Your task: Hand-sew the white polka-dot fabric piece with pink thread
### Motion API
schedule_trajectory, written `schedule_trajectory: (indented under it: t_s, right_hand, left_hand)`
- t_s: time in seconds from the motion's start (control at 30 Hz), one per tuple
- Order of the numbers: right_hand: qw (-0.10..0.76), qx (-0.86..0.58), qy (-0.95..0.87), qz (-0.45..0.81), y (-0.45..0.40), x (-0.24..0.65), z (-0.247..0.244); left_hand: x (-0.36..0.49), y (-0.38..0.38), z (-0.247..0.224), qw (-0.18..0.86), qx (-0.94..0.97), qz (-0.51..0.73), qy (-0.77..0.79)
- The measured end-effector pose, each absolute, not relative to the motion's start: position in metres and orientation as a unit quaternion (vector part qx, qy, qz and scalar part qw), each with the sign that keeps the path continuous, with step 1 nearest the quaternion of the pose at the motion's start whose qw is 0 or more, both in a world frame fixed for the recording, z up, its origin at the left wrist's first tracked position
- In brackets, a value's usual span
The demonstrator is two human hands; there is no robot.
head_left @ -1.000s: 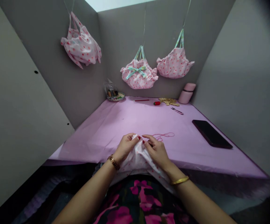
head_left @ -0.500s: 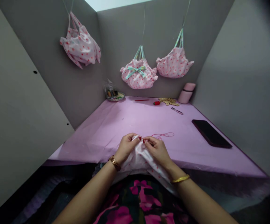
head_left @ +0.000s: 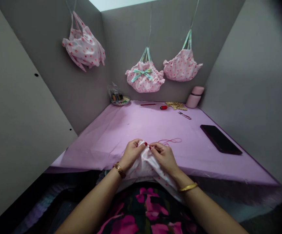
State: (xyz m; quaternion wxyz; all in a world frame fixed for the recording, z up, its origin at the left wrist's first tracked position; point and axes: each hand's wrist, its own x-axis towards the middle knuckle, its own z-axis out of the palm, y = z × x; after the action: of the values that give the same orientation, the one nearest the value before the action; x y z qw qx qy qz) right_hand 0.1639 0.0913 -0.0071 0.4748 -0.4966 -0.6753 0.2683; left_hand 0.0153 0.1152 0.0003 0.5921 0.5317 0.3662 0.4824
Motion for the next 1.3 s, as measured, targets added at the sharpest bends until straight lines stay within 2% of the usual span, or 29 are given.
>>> schedule_trajectory:
  t_s: [0.6, 1.3]
  right_hand:
    - [0.493, -0.463, -0.679, 0.286, 0.0924, 0.1654, -0.0071]
    - [0.487, -0.465, -0.673, 0.307, 0.0924, 0.1656, -0.0044]
  left_hand:
    - [0.0114, 0.1168, 0.0015, 0.662, 0.509, 0.45, 0.317]
    - [0.0096, 0.1182, -0.0005, 0.667, 0.511, 0.449, 0.303]
